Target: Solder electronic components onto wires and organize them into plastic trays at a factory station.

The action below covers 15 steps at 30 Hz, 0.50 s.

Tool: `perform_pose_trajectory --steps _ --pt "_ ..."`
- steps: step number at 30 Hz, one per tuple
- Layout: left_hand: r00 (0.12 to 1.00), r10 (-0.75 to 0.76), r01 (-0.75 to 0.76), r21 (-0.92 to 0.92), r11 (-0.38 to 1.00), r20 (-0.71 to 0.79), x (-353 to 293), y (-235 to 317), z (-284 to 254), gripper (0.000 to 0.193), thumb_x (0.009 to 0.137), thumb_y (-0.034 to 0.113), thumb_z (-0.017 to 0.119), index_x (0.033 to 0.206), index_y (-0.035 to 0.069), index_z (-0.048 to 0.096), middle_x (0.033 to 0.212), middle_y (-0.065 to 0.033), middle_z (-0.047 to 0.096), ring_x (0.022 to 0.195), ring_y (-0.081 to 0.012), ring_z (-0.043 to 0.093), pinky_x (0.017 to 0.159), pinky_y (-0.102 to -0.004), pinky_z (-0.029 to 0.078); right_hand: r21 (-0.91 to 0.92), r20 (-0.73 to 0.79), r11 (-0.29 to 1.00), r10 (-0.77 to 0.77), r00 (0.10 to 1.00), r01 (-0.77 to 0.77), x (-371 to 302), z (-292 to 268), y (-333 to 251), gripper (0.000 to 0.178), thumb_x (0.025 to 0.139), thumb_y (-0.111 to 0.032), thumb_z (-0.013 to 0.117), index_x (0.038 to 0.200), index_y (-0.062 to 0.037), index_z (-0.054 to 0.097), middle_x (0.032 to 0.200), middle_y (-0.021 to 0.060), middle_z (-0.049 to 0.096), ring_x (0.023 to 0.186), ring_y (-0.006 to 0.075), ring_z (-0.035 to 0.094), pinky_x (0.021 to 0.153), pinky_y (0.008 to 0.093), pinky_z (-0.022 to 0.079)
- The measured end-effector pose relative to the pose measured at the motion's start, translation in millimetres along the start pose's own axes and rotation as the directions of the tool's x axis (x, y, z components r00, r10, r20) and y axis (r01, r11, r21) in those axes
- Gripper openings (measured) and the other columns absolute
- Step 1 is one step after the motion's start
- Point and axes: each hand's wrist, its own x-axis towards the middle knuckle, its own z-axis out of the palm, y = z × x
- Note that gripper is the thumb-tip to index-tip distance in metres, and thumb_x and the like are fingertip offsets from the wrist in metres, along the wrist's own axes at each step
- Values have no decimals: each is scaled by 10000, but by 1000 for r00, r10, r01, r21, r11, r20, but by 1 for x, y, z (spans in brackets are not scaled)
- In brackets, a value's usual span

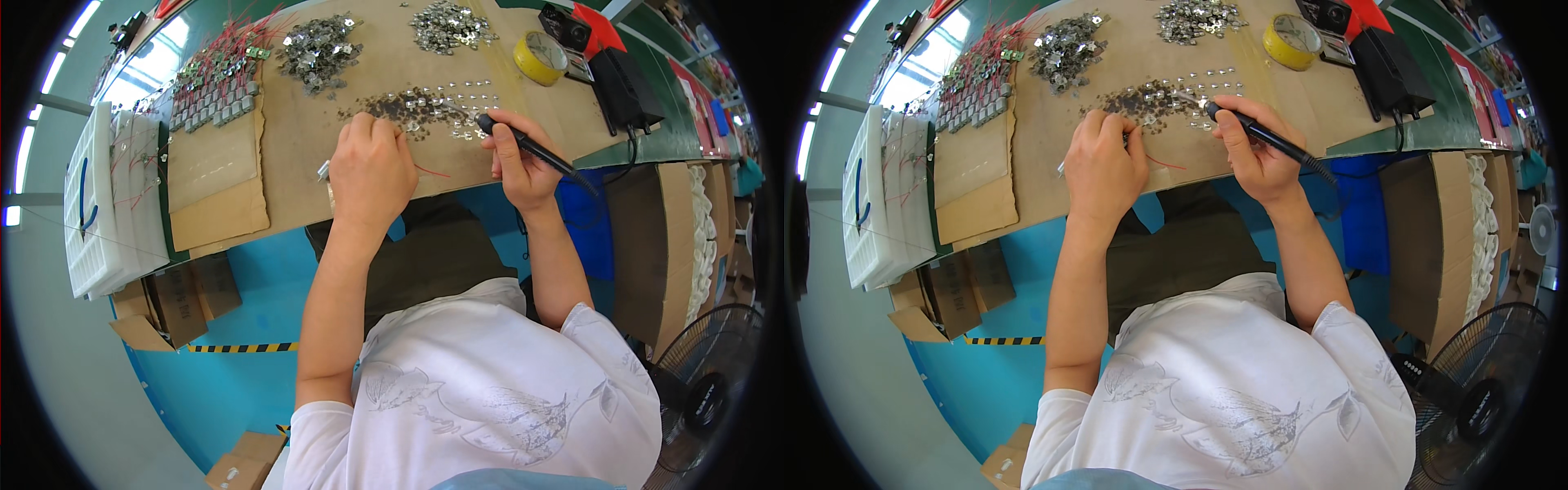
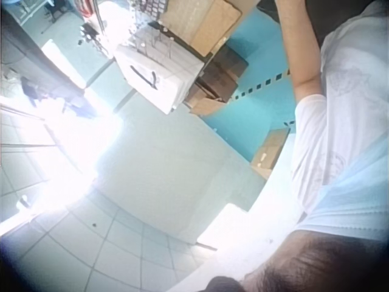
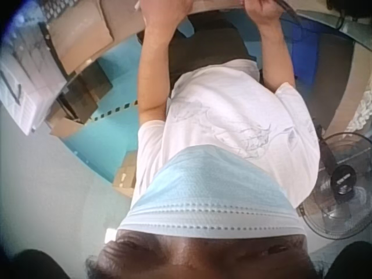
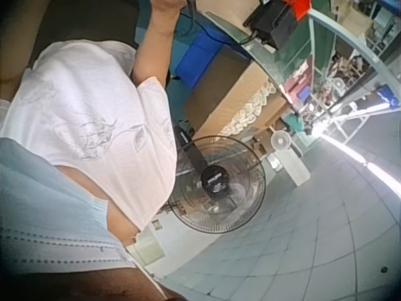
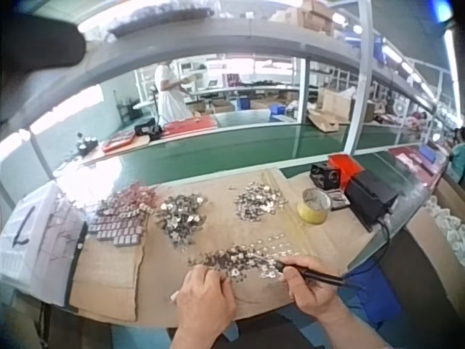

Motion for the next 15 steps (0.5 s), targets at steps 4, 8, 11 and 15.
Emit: perform_pose_trajectory --steps 4,8,11,15 --pt "1000 -19 19 8 1000 -5 -2 -1 0 75 855 56 734 880 29 669 931 -133 618 923 -343 649 764 -434 554 -287 71 939 -177 982 190 8 7 -8 264 960 13 732 1222 -18 721 906 99 774 800 157 759 709 268 592" --pt "1000 -7 7 4 1000 -4 1 0 -2 75 853 57 735 879 30 670 933 -131 621 924 -343 651 763 -434 555 -457 195 785 -371 908 418 20 12 -2 292 924 71 725 1194 -41 730 924 128 782 817 219 769 711 299 591" --pt "1000 -20 20 -3 1000 15 0 1 -1 77 850 56 736 880 30 669 931 -130 621 925 -344 651 761 -436 556 -466 212 784 -350 912 410 18 14 -3 319 868 75 767 1156 -59 746 922 132 772 822 240 771 702 305 595" --pt "1000 -19 19 11 1000 7 -1 0 -1 79 853 62 735 885 30 670 931 -129 621 928 -348 651 762 -438 557 -441 240 812 -305 922 383 17 15 -4 355 838 75 743 1164 -66 739 929 135 759 813 282 748 702 356 600"
